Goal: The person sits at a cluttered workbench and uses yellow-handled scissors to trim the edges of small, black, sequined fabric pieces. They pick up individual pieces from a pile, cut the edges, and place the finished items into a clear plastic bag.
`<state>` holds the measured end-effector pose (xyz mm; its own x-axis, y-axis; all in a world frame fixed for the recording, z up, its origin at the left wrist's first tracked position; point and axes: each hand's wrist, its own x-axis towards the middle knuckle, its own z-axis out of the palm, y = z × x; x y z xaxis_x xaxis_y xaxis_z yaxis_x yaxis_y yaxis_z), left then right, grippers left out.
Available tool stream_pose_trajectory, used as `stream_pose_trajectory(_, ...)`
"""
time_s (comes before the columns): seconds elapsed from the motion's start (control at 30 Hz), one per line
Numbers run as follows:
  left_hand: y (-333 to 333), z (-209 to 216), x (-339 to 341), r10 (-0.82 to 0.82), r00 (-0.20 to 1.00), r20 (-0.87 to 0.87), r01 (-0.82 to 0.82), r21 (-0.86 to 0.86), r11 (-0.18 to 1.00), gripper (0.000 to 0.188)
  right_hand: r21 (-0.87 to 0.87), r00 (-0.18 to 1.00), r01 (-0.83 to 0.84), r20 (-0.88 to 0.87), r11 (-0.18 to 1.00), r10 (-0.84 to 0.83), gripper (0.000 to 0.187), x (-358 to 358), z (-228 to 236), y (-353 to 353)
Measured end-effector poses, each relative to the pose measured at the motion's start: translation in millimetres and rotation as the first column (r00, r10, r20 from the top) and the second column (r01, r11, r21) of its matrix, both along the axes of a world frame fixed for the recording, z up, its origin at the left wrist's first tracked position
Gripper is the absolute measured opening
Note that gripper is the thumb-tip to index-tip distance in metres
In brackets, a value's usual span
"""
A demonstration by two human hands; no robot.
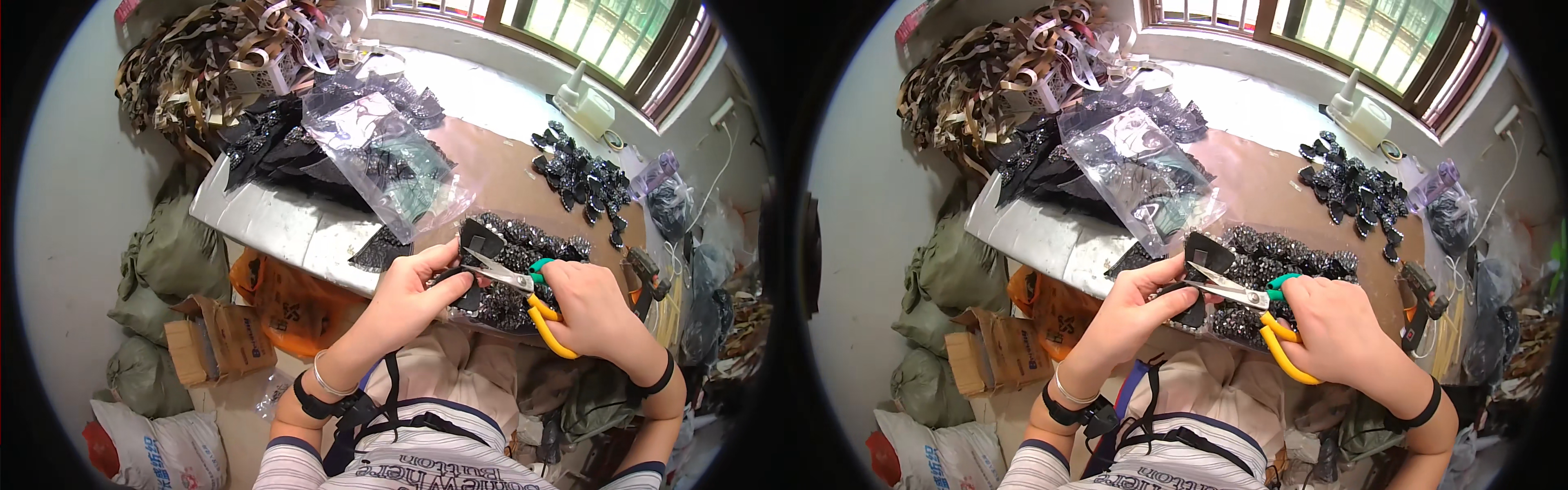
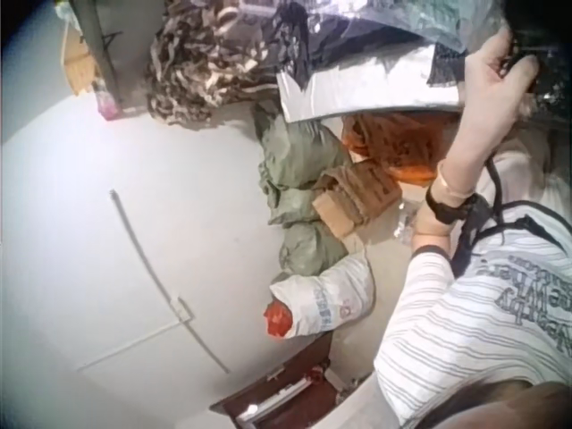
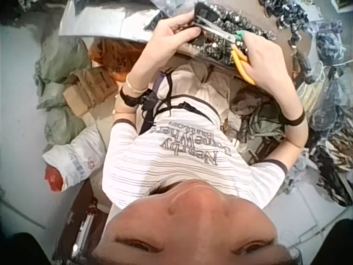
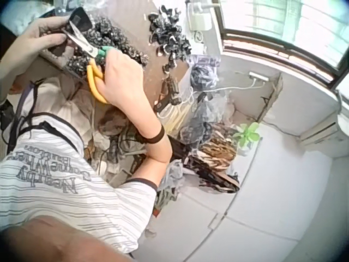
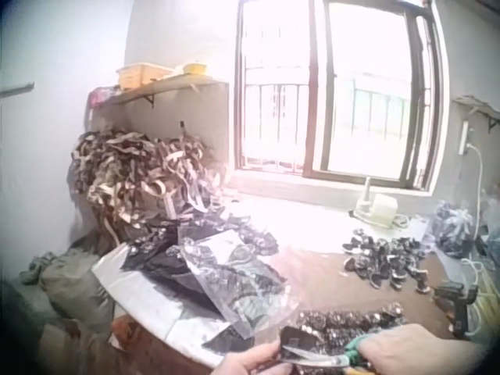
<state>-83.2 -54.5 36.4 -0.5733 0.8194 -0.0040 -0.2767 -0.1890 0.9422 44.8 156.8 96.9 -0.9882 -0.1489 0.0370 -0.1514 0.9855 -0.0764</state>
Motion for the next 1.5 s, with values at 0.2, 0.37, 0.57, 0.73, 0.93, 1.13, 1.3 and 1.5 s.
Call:
stream_pose_trajectory(0.2,-6.2,8.0,-31.9,-0.151,0.979,0.134,0.153,-0.007,0.988,0.027,0.026,0.994,-0.041,0.103,0.999,0.039,0.033,-31.2,5.2,3.4)
stream_pose_trajectory(0.37,-3.7,-2.2,-59.0,-0.068,0.998,0.013,0.067,0.044,0.997,0.034,0.051,0.991,-0.025,0.135,0.998,0.018,0.035,-63.5,8.0,0.8)
stream_pose_trajectory(0.57,-5.3,0.0,-89.9,0.111,0.989,0.1,-0.106,-0.046,0.993,0.04,-0.488,0.934,0.173,0.358,0.856,0.016,0.02,-98.3,0.5,10.4)
stream_pose_trajectory(0.73,-14.5,-11.5,-91.8,0.106,0.992,0.073,-0.108,0.026,0.994,0.046,-0.485,0.754,0.243,0.639,0.84,0.15,0.023,-98.9,16.8,12.6)
stream_pose_trajectory(0.93,-6.7,-9.4,-81.9,0.163,0.982,0.09,-0.165,0.014,0.986,0.047,-0.418,0.694,0.254,0.707,0.872,0.137,0.03,-104.7,14.4,14.8)
stream_pose_trajectory(1.13,-6.4,-5.8,-71.8,0.253,0.967,0.018,-0.251,-0.069,0.966,0.047,-0.488,0.597,0.347,0.773,0.801,0.212,0.027,-109.0,12.2,20.3)
stream_pose_trajectory(1.3,-13.2,-7.6,-81.2,0.053,0.947,0.318,-0.088,0.096,0.992,0.047,-0.605,0.643,0.355,0.711,0.713,0.284,0.025,-102.1,4.1,21.8)
stream_pose_trajectory(1.5,-7.4,-7.7,-72.8,0.131,0.96,0.246,-0.162,0.111,0.98,0.046,-0.667,0.625,0.385,0.697,0.637,0.351,0.027,-103.1,6.9,21.3)
